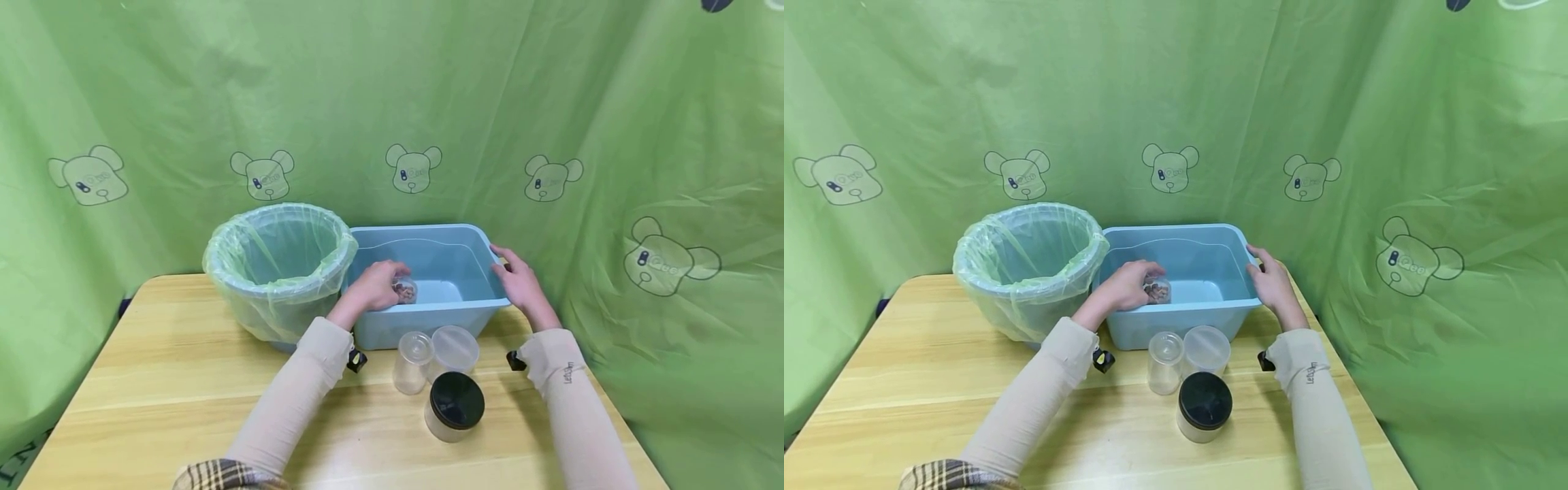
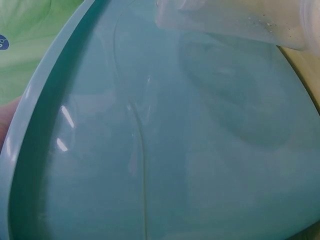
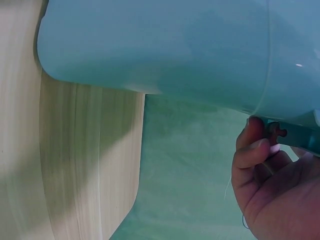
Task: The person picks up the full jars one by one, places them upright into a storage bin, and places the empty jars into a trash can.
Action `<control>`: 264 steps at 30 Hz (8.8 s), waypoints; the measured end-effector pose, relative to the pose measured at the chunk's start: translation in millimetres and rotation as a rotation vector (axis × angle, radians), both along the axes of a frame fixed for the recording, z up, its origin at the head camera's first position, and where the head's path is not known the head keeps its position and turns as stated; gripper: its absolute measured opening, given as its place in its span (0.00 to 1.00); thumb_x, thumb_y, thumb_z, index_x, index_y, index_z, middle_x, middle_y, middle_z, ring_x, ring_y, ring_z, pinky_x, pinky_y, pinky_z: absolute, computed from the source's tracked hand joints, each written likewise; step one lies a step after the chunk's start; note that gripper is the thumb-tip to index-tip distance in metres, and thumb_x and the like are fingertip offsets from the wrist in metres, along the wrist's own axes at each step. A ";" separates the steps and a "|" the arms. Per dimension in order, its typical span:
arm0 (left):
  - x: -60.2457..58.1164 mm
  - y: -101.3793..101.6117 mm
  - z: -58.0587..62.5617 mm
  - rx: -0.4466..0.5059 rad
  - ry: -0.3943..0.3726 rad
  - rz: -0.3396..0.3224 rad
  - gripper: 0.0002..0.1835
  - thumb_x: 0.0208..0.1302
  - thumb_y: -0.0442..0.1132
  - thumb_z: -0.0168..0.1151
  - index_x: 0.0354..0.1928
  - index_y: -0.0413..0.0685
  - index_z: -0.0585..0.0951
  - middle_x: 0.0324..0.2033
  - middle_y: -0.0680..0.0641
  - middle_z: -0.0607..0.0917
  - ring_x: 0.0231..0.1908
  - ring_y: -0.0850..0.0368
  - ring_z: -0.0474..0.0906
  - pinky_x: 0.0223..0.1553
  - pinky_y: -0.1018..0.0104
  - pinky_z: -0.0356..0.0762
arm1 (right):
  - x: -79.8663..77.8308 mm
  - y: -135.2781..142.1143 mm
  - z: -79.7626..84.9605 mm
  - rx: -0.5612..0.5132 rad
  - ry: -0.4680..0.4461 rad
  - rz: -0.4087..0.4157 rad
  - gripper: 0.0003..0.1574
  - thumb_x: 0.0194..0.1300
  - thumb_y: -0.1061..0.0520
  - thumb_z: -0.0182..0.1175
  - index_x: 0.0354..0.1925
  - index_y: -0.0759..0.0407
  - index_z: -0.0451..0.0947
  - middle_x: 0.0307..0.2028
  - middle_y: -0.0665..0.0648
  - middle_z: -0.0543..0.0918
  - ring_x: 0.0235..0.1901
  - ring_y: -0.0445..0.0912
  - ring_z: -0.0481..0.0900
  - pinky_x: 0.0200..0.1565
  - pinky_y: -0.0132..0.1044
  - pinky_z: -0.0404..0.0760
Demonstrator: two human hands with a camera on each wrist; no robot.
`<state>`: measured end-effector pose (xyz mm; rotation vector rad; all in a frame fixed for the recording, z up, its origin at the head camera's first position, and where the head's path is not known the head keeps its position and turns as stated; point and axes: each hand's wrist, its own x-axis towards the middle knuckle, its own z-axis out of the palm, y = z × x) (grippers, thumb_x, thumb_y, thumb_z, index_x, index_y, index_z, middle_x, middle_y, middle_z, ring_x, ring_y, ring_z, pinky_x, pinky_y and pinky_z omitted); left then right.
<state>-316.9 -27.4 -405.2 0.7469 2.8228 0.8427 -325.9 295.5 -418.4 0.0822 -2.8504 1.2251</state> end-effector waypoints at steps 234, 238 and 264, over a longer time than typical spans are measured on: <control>72.3 -252.8 23.8 0.475 0.252 0.614 0.30 0.73 0.45 0.60 0.74 0.46 0.72 0.70 0.35 0.72 0.57 0.44 0.71 0.59 0.50 0.72 | 132.0 -80.7 -8.0 0.000 0.229 0.631 0.34 0.67 0.53 0.71 0.69 0.54 0.76 0.62 0.53 0.80 0.62 0.45 0.77 0.63 0.47 0.80; 71.6 -253.4 23.8 0.475 0.258 0.615 0.30 0.73 0.45 0.60 0.74 0.46 0.72 0.70 0.35 0.72 0.57 0.43 0.71 0.58 0.51 0.72 | 142.3 -63.3 -27.9 0.023 0.171 0.673 0.40 0.64 0.51 0.74 0.72 0.50 0.73 0.65 0.49 0.77 0.65 0.42 0.74 0.66 0.46 0.77; 71.0 -253.4 21.0 0.481 0.268 0.623 0.29 0.73 0.45 0.61 0.74 0.48 0.73 0.69 0.37 0.74 0.56 0.46 0.71 0.56 0.55 0.70 | 145.5 -56.8 -65.7 0.117 0.101 0.556 0.40 0.66 0.41 0.71 0.71 0.49 0.74 0.62 0.52 0.80 0.60 0.46 0.78 0.61 0.48 0.79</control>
